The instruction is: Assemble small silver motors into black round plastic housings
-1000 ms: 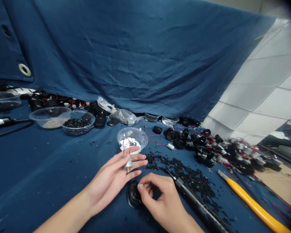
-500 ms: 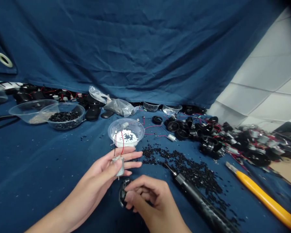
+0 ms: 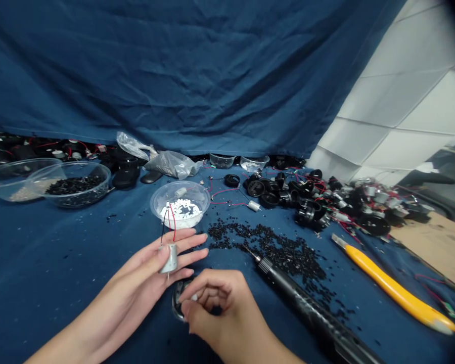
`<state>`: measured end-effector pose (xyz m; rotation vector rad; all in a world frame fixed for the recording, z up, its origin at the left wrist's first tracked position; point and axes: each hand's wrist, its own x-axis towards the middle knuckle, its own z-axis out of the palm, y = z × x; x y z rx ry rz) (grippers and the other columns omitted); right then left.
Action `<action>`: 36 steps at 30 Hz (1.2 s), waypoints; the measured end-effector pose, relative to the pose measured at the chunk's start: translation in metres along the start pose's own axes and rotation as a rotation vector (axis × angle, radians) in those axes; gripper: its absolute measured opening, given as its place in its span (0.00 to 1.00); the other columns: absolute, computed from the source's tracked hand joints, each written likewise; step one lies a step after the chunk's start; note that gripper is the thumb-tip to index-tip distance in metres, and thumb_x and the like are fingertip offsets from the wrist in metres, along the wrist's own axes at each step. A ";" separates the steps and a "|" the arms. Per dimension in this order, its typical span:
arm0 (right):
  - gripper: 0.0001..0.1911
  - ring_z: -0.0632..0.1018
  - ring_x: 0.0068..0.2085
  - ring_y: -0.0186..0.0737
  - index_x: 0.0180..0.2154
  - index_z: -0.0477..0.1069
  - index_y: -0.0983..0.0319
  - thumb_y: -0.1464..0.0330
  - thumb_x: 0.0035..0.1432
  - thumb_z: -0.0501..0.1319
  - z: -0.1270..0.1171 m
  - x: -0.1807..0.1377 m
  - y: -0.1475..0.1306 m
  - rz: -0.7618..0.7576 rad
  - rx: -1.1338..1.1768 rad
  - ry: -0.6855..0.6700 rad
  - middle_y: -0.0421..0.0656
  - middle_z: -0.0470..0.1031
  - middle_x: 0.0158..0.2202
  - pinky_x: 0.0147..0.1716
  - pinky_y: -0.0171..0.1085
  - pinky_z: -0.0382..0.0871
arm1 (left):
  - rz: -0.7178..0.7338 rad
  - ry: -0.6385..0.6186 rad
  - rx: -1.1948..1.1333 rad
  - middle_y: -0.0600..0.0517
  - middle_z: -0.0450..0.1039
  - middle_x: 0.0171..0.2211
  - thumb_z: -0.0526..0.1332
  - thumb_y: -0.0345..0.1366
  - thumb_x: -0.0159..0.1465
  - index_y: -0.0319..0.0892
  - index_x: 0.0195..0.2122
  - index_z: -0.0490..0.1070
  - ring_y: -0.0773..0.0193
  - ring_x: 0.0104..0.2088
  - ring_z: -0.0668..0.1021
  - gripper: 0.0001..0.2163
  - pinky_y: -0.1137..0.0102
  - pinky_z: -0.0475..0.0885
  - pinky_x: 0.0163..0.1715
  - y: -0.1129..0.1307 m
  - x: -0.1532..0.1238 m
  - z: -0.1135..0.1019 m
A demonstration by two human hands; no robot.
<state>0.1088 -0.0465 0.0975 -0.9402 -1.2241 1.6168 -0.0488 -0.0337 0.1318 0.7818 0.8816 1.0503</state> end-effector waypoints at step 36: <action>0.13 0.75 0.25 0.31 0.38 0.78 0.64 0.60 0.60 0.62 -0.015 0.003 -0.009 0.029 0.117 -0.187 0.45 0.80 0.33 0.25 0.30 0.67 | -0.043 -0.028 -0.089 0.44 0.76 0.56 0.63 0.41 0.66 0.43 0.51 0.77 0.47 0.58 0.75 0.15 0.66 0.78 0.51 -0.003 0.002 -0.003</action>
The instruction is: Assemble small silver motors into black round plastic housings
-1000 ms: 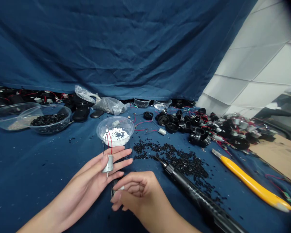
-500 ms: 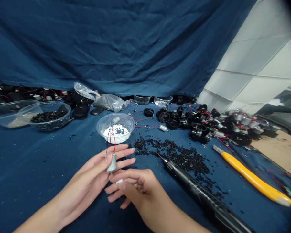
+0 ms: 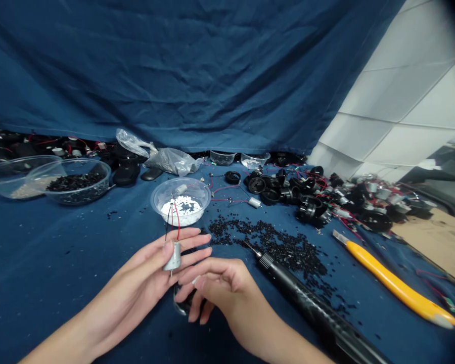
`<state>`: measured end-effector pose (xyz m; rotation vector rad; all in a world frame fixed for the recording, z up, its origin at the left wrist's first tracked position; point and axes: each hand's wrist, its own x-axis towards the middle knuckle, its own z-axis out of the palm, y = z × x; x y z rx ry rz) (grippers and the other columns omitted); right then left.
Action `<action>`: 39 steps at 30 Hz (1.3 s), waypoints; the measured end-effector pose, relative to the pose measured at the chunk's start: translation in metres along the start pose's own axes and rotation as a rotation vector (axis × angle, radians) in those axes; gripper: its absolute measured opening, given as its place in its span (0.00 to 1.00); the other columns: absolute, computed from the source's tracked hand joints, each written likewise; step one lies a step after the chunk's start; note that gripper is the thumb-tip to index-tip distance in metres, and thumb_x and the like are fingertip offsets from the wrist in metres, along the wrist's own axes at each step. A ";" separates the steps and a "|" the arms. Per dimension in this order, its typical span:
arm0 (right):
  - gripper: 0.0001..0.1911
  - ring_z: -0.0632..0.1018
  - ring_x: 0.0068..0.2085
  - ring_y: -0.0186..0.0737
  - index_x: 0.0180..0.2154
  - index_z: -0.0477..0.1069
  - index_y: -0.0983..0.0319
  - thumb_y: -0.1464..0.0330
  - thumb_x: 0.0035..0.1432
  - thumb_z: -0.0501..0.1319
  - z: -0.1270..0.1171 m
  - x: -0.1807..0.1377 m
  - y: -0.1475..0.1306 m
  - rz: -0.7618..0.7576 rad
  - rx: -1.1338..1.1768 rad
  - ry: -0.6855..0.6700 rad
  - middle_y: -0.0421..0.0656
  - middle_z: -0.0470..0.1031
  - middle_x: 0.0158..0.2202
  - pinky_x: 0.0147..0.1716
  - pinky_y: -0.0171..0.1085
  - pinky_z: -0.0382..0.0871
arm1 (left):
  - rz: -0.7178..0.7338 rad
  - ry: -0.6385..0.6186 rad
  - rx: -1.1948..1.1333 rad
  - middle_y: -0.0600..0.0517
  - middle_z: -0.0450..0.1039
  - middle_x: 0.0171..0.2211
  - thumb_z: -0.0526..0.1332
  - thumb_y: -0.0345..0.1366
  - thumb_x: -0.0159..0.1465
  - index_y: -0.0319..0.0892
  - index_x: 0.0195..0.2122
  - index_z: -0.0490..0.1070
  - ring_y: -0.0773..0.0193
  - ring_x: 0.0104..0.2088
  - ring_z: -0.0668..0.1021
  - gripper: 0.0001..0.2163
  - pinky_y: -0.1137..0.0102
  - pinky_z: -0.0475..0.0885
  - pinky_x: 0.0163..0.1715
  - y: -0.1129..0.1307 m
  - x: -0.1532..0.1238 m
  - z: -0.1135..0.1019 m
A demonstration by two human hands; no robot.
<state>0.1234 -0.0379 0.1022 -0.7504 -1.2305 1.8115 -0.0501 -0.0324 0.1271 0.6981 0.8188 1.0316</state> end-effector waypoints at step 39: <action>0.09 0.82 0.29 0.32 0.34 0.77 0.65 0.66 0.54 0.71 0.005 -0.001 0.005 0.045 0.204 -0.018 0.44 0.82 0.34 0.25 0.25 0.71 | -0.053 -0.020 0.037 0.49 0.74 0.58 0.59 0.46 0.68 0.47 0.53 0.74 0.48 0.61 0.71 0.16 0.67 0.77 0.47 0.003 -0.007 0.008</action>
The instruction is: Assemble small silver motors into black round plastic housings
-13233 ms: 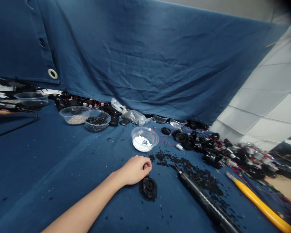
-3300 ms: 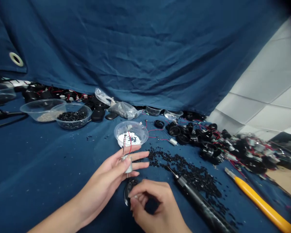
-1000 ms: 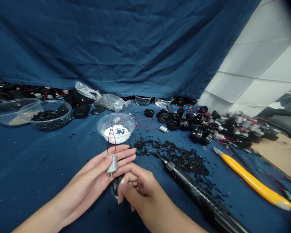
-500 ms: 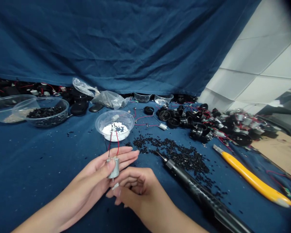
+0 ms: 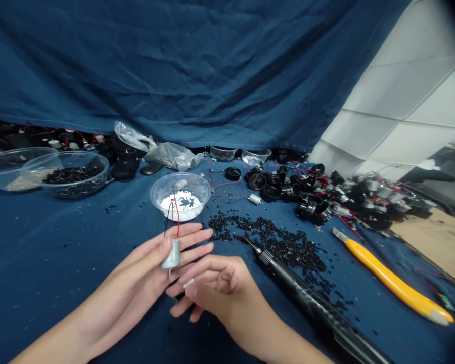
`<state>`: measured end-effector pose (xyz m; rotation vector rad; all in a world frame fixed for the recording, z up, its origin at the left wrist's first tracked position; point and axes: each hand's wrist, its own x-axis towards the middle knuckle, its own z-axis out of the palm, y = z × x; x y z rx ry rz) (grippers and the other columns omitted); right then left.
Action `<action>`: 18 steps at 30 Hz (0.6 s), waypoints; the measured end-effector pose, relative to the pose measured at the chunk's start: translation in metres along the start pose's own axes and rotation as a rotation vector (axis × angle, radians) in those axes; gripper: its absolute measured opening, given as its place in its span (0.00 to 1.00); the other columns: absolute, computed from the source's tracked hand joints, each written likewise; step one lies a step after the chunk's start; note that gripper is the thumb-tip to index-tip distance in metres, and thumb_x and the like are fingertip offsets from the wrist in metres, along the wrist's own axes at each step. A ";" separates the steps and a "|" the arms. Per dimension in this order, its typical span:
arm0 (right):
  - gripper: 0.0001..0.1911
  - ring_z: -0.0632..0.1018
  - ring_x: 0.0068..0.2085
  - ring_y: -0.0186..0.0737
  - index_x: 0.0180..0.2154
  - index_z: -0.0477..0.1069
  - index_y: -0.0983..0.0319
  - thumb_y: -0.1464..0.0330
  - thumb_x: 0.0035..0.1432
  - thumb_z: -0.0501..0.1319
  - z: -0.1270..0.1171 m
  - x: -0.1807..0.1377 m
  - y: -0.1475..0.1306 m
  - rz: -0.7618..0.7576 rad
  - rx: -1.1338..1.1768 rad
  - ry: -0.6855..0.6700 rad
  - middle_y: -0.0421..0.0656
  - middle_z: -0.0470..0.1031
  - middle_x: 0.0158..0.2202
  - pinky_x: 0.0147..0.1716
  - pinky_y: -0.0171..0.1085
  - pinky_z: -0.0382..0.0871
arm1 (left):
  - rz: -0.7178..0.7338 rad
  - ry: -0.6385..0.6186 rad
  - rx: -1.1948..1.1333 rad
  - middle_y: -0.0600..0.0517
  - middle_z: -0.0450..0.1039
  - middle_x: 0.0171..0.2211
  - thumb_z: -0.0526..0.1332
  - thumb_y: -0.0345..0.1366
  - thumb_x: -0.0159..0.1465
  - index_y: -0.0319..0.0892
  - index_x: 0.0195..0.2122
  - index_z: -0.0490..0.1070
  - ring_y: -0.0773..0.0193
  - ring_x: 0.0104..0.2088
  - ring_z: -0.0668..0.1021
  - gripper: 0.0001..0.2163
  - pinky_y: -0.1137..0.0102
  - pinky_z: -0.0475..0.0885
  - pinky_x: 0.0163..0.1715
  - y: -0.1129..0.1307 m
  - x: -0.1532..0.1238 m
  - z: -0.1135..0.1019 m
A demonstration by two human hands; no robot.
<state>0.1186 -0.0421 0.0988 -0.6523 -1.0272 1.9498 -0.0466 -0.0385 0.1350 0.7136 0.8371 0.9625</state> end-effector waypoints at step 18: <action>0.08 0.72 0.23 0.27 0.36 0.77 0.66 0.68 0.55 0.69 0.002 -0.002 0.004 -0.062 -0.151 0.010 0.43 0.79 0.29 0.24 0.27 0.67 | 0.103 0.007 0.096 0.53 0.75 0.57 0.60 0.45 0.68 0.49 0.50 0.76 0.55 0.61 0.72 0.14 0.71 0.74 0.53 0.000 0.003 -0.002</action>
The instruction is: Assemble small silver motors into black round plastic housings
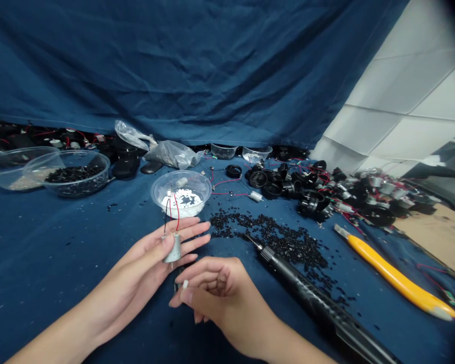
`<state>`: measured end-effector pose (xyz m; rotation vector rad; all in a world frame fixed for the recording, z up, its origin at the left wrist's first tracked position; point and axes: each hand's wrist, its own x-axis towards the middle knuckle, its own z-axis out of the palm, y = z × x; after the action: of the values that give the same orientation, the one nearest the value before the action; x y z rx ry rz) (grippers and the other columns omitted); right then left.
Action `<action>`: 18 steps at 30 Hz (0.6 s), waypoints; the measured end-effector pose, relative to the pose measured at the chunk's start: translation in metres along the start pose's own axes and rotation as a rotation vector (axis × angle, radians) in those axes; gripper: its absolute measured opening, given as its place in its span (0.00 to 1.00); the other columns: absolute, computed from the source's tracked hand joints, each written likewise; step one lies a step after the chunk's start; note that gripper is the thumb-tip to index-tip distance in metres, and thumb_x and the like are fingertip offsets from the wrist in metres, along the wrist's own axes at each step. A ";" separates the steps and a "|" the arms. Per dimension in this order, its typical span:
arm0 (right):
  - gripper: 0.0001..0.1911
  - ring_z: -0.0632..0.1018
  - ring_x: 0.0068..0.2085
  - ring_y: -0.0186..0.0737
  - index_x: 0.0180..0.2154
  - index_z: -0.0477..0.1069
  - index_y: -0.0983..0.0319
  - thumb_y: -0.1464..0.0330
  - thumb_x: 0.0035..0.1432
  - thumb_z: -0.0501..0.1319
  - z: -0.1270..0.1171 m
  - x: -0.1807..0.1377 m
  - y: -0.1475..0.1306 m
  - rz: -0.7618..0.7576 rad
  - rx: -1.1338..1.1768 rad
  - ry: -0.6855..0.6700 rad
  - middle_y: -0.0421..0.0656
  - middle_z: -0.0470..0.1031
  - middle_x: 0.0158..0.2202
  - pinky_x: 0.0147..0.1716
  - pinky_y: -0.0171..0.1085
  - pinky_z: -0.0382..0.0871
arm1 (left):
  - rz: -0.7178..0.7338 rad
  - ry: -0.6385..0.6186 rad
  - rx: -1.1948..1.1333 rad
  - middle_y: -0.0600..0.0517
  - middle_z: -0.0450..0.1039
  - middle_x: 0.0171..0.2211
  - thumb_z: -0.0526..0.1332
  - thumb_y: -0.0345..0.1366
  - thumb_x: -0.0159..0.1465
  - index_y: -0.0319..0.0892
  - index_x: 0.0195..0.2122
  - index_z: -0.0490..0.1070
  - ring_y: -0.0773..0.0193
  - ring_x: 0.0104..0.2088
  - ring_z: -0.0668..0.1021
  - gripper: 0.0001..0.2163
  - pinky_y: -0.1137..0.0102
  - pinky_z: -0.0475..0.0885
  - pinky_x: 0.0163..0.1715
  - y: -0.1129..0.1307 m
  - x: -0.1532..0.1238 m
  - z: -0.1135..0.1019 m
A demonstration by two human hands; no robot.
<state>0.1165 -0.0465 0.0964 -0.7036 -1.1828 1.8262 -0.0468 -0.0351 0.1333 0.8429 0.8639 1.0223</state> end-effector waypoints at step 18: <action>0.15 0.75 0.24 0.31 0.31 0.77 0.65 0.60 0.46 0.73 -0.003 0.003 -0.008 0.206 0.087 0.111 0.44 0.80 0.30 0.23 0.29 0.64 | -0.025 -0.096 0.099 0.47 0.72 0.60 0.59 0.47 0.68 0.49 0.54 0.73 0.47 0.57 0.74 0.16 0.65 0.76 0.45 -0.005 -0.005 0.005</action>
<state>0.1204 -0.0412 0.1021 -0.8917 -0.9820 1.9671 -0.0424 -0.0420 0.1319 0.9551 0.8468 0.9158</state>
